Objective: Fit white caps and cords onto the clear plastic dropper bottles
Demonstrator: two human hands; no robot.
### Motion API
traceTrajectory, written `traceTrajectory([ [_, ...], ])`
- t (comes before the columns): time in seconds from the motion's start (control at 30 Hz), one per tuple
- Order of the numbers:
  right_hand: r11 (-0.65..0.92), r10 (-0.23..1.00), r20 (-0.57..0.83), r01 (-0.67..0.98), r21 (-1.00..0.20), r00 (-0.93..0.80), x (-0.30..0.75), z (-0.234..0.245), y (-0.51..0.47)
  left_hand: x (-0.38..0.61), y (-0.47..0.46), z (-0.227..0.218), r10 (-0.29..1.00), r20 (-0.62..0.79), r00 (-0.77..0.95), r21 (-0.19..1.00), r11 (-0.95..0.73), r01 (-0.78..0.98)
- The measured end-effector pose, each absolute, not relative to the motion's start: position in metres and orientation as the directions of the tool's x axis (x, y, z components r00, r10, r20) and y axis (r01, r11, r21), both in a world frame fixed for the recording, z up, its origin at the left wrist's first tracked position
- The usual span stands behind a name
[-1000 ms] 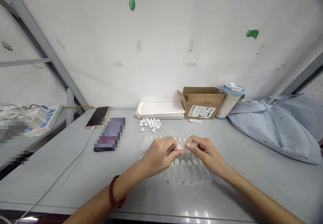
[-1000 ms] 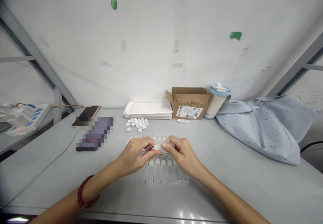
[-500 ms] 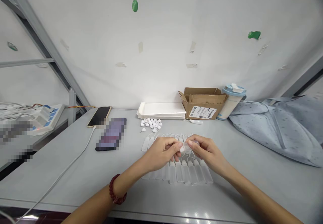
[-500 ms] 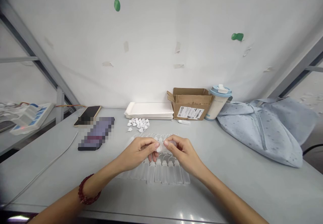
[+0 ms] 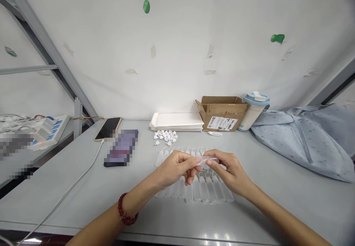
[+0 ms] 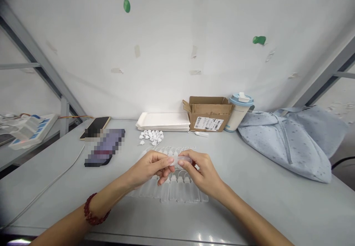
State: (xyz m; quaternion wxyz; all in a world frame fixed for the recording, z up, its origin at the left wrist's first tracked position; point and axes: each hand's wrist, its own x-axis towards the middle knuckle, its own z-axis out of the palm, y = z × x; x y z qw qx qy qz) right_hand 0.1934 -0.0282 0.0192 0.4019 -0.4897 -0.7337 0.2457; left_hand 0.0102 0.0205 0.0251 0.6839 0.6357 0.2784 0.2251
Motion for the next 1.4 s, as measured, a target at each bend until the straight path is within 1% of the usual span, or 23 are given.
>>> traceTrajectory([
  [0.13,0.333,0.943,0.291,0.478,-0.813,-0.161,0.193,0.022,-0.028,0.011,0.015,0.026,0.701,0.009,0.713,0.986,-0.123,0.109],
  [0.2,0.279,0.96,0.239,0.427,-0.86,-0.145,0.193,0.022,-0.028,0.011,0.012,0.026,0.716,0.092,0.692,0.945,-0.281,0.165],
  [0.27,0.21,0.976,0.171,0.361,-0.909,-0.137,0.193,0.021,-0.027,0.011,0.011,0.025,0.696,0.213,0.686,0.842,-0.487,0.233],
  [0.33,0.145,0.985,0.109,0.307,-0.941,-0.132,0.193,0.019,-0.025,0.011,0.011,0.024,0.65,0.308,0.695,0.712,-0.642,0.284],
  [0.37,0.122,0.988,0.088,0.289,-0.95,-0.129,0.193,0.019,-0.025,0.011,0.011,0.023,0.63,0.338,0.699,0.663,-0.686,0.298],
  [0.43,0.096,0.99,0.064,0.267,-0.959,-0.125,0.192,0.019,-0.024,0.011,0.013,0.021,0.607,0.365,0.706,0.61,-0.729,0.311],
  [0.53,0.083,0.99,0.051,0.263,-0.961,-0.129,0.192,0.019,-0.022,0.012,0.016,0.017,0.62,0.362,0.696,0.596,-0.728,0.339],
  [0.63,0.092,0.993,0.067,0.292,-0.952,-0.093,0.196,0.016,-0.015,0.012,0.021,0.014,0.701,0.348,0.623,0.646,-0.66,0.382],
  [0.73,0.139,0.988,0.155,0.345,-0.928,0.019,0.212,0.009,0.0,0.01,0.029,0.011,0.791,0.328,0.516,0.732,-0.558,0.391],
  [0.8,0.15,0.97,0.213,0.41,-0.9,0.114,0.228,0.0,0.013,0.007,0.035,0.011,0.833,0.311,0.457,0.763,-0.506,0.403],
  [0.87,0.13,0.942,0.281,0.575,-0.808,0.183,0.244,-0.01,0.026,0.004,0.04,0.012,0.862,0.297,0.409,0.772,-0.47,0.428],
  [0.93,0.128,0.911,0.371,0.732,-0.669,0.18,0.26,-0.021,0.037,0.002,0.043,0.014,0.881,0.29,0.375,0.78,-0.444,0.44],
  [1.03,0.146,0.889,0.446,0.858,-0.493,0.106,0.276,-0.037,0.049,0.001,0.046,0.016,0.895,0.287,0.342,0.795,-0.422,0.435],
  [1.1,0.15,0.883,0.461,0.878,-0.455,0.088,0.282,-0.044,0.054,0.001,0.047,0.017,0.9,0.286,0.328,0.796,-0.413,0.442],
  [1.27,0.135,0.877,0.471,0.892,-0.432,0.096,0.29,-0.052,0.059,0.0,0.05,0.015,0.907,0.275,0.319,0.801,-0.4,0.446],
  [1.33,0.13,0.87,0.482,0.894,-0.429,0.105,0.29,-0.053,0.06,0.0,0.049,0.017,0.916,0.256,0.308,0.835,-0.37,0.407],
  [1.4,0.122,0.86,0.497,0.896,-0.427,0.12,0.29,-0.053,0.061,0.001,0.042,0.025,0.917,0.199,0.346,0.9,-0.31,0.305],
])
